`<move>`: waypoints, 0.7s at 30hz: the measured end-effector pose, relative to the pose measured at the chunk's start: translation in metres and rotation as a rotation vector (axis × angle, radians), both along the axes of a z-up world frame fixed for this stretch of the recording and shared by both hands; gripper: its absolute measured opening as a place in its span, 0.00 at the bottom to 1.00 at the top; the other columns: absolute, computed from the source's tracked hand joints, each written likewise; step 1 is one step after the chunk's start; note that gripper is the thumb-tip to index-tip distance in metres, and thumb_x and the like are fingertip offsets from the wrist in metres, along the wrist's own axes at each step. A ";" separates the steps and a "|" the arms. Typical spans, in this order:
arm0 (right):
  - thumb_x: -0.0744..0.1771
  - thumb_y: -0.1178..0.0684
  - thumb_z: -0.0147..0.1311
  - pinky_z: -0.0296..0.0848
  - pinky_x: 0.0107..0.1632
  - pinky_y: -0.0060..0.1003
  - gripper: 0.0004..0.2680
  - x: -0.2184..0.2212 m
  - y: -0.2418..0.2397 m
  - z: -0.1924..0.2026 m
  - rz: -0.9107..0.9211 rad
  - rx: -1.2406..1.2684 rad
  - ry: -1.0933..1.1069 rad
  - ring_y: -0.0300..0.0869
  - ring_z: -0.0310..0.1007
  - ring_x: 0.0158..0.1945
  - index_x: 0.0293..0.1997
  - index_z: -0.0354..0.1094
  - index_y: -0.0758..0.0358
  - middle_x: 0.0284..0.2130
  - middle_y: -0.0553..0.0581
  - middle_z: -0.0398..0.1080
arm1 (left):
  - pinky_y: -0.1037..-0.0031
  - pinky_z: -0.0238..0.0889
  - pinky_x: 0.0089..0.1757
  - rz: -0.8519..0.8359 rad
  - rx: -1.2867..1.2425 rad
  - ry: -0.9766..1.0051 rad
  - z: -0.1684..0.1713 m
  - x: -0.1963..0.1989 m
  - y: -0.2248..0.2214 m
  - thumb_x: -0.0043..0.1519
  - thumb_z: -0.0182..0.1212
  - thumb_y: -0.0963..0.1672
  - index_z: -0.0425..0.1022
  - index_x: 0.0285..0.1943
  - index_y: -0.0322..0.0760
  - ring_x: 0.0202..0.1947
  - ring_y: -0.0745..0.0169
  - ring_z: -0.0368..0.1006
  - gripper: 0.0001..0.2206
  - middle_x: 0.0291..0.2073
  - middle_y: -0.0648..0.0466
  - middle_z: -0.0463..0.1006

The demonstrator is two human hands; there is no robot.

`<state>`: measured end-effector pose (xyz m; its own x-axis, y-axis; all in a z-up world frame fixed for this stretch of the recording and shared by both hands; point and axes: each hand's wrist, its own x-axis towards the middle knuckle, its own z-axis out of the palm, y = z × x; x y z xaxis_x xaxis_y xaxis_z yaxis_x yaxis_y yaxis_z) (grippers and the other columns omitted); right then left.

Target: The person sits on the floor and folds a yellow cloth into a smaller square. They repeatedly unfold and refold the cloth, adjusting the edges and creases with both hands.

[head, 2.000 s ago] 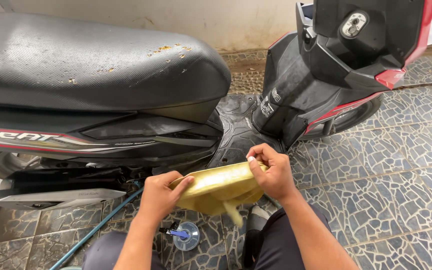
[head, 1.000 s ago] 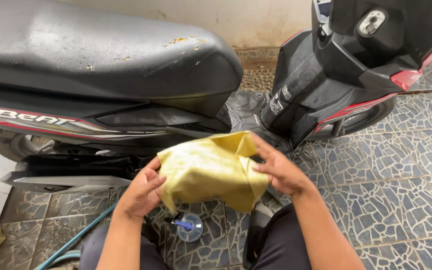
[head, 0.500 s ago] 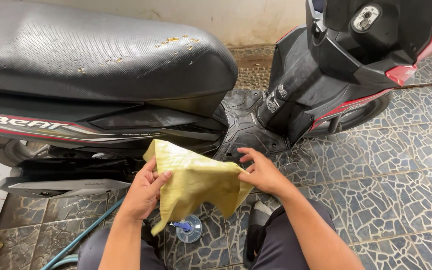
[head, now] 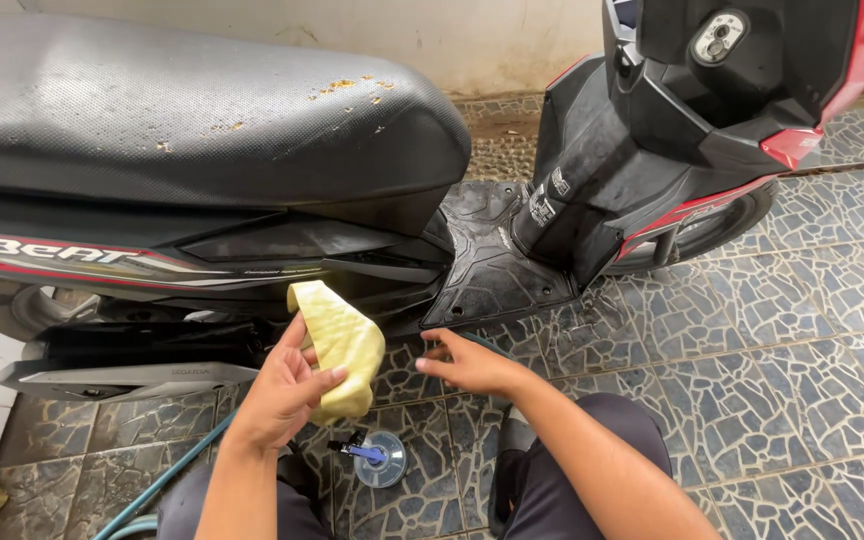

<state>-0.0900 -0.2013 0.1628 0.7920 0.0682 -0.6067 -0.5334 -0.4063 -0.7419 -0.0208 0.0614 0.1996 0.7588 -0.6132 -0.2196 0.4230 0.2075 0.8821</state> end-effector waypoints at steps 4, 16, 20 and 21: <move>0.68 0.43 0.49 0.74 0.52 0.35 0.25 0.005 0.009 0.005 -0.090 0.067 -0.006 0.40 0.73 0.59 0.75 0.47 0.55 0.62 0.58 0.69 | 0.65 0.73 0.48 -0.044 -0.155 -0.018 -0.010 -0.004 0.012 0.54 0.64 0.35 0.47 0.81 0.43 0.54 0.51 0.75 0.43 0.56 0.42 0.73; 0.60 0.41 0.64 0.73 0.48 0.32 0.27 0.004 0.012 0.007 -0.170 0.138 -0.116 0.36 0.77 0.44 0.66 0.65 0.57 0.40 0.50 0.79 | 0.61 0.73 0.49 0.002 -0.355 -0.114 -0.012 0.000 0.029 0.58 0.66 0.38 0.48 0.80 0.41 0.51 0.52 0.78 0.41 0.52 0.43 0.80; 0.64 0.52 0.65 0.71 0.40 0.29 0.11 0.010 -0.001 0.014 -0.366 0.080 -0.228 0.37 0.76 0.37 0.49 0.77 0.59 0.35 0.51 0.79 | 0.68 0.75 0.43 0.048 -0.295 -0.146 -0.016 0.006 0.037 0.57 0.66 0.38 0.50 0.80 0.42 0.44 0.57 0.80 0.41 0.47 0.46 0.82; 0.64 0.55 0.65 0.72 0.42 0.30 0.08 0.012 -0.009 0.008 -0.457 0.156 -0.269 0.39 0.76 0.39 0.46 0.78 0.60 0.36 0.54 0.79 | 0.66 0.75 0.45 0.058 -0.319 -0.145 -0.017 0.008 0.039 0.57 0.65 0.37 0.50 0.80 0.40 0.46 0.56 0.80 0.40 0.48 0.45 0.82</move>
<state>-0.0780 -0.2099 0.1709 0.8877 -0.2456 -0.3894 -0.4133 -0.0525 -0.9091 -0.0129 0.1008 0.1821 0.8036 -0.5886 0.0880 0.2780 0.5019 0.8190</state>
